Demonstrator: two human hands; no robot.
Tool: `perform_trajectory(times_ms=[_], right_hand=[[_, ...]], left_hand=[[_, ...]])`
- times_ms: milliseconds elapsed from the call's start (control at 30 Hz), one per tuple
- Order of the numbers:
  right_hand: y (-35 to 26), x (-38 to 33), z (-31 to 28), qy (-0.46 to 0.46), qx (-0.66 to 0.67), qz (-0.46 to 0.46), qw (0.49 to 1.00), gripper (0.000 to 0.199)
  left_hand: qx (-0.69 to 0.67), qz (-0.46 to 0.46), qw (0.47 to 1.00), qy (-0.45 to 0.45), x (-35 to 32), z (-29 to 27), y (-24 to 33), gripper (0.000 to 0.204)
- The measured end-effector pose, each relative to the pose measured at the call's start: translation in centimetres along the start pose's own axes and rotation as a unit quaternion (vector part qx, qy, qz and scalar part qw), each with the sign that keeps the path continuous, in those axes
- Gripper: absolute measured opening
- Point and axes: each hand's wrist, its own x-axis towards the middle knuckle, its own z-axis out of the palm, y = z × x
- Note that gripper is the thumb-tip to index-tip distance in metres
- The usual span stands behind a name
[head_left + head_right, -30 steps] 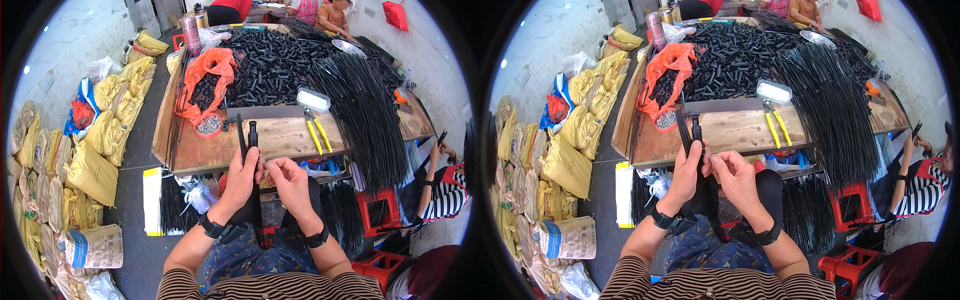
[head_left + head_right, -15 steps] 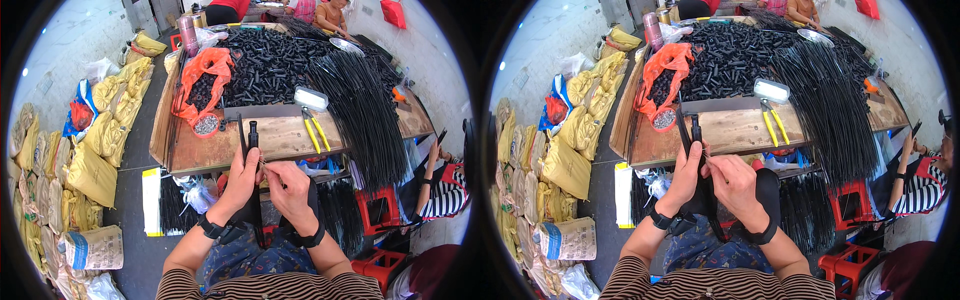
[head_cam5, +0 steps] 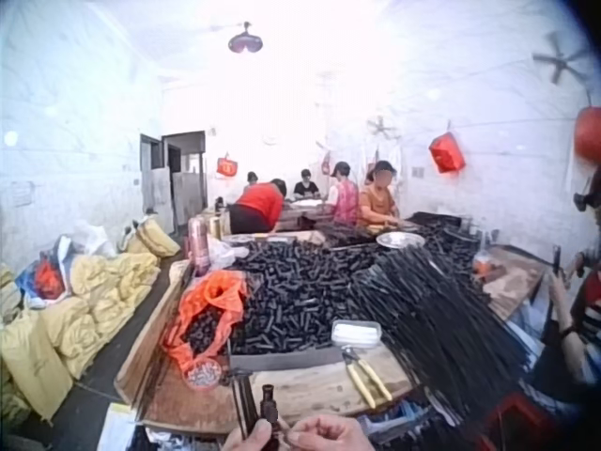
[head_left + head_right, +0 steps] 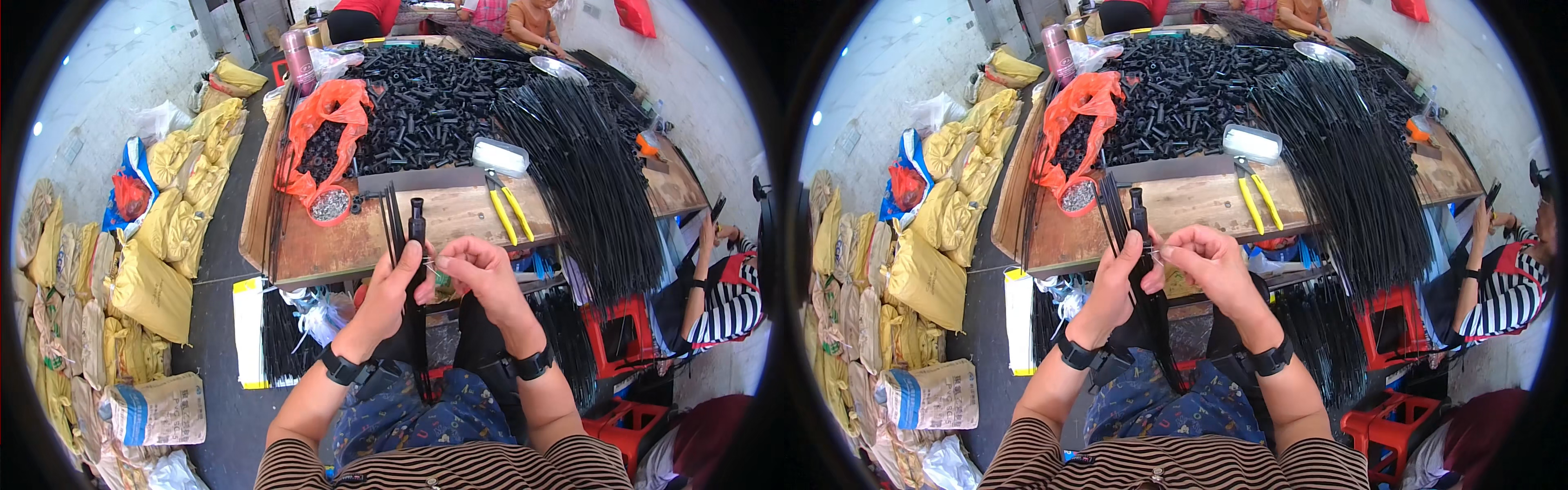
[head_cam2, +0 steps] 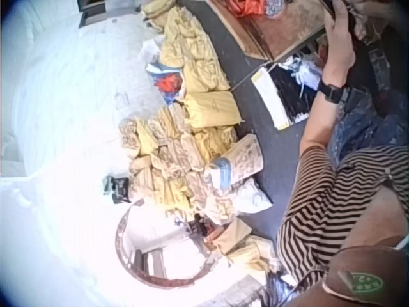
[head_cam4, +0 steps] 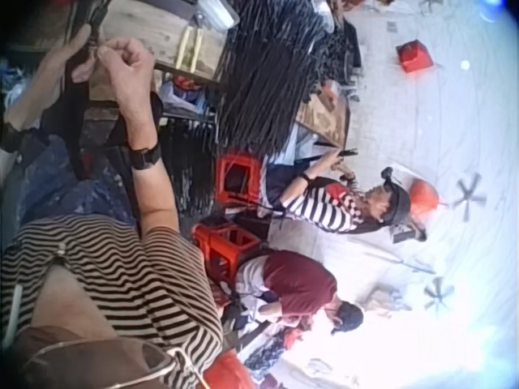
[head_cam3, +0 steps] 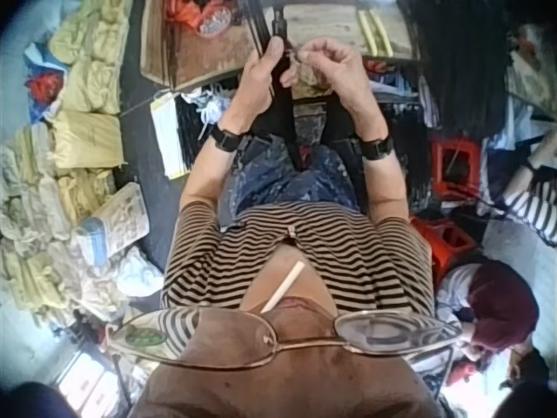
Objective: Assembling small plastic components onto black rods using pliers.
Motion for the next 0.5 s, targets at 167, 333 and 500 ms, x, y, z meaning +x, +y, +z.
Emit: perform_trajectory(times_ms=[167,333,500], right_hand=[[1.5,-0.7,3.1,0.015,-0.009,-0.090,0.996,0.007],[1.0,-0.7,3.7,0.104,-0.313,-0.249,0.911,0.006],[1.0,-0.4,3.2,0.062,-0.229,-0.170,0.956,0.010]], left_hand=[[-0.006,0.012,0.998,0.067,0.3,-0.7,0.1,0.031],[0.015,0.011,0.997,0.069,0.2,-1.2,0.2,0.033],[0.039,0.008,0.997,0.060,0.5,-1.6,-0.2,0.035]])
